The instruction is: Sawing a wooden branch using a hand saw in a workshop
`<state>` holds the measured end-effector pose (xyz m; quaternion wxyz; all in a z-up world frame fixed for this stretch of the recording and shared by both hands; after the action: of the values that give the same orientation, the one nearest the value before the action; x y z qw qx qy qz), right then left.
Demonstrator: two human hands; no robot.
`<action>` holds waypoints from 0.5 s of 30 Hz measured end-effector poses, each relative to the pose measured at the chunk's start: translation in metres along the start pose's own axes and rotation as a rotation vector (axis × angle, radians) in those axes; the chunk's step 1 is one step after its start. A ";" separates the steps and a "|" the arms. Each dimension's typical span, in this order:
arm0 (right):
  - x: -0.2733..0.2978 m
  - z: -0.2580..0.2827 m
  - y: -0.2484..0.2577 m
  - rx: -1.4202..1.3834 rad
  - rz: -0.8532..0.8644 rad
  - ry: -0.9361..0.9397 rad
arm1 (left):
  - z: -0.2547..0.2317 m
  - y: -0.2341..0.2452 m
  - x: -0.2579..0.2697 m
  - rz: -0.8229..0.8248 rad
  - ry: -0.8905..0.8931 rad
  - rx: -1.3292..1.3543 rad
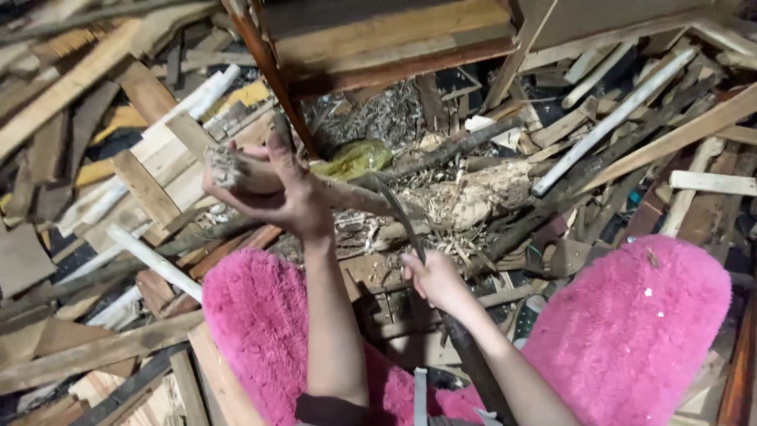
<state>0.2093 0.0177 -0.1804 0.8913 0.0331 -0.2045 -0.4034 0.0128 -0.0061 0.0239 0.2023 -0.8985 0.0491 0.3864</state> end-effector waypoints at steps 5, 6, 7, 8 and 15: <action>-0.057 -0.090 0.018 0.303 -0.082 -0.179 | 0.058 -0.011 0.009 -0.232 0.079 0.306; -0.061 -0.092 0.018 0.302 -0.081 -0.180 | 0.036 -0.009 0.003 -0.231 0.080 0.305; -0.066 -0.096 0.018 0.257 -0.098 -0.198 | 0.015 -0.011 -0.003 -0.005 0.136 0.282; -0.067 -0.102 0.017 0.211 -0.113 -0.222 | -0.006 -0.010 -0.006 0.222 0.197 0.252; -0.070 -0.069 0.012 0.103 -0.131 -0.182 | 0.111 -0.025 0.084 0.345 0.382 0.125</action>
<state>0.2038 0.0697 -0.2641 0.8379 0.0555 -0.3023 -0.4511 0.0023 0.0668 -0.0964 0.1754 -0.9194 0.2625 0.2347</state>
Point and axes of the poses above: each hand's wrist, its own x-axis away from the middle knuckle, its own y-axis out of the back of the hand, z = x × y, the point moved 1 cm from there along -x, towards the middle knuckle, and after that the axes turned 5 degrees about -x, right-handed, at the moved point
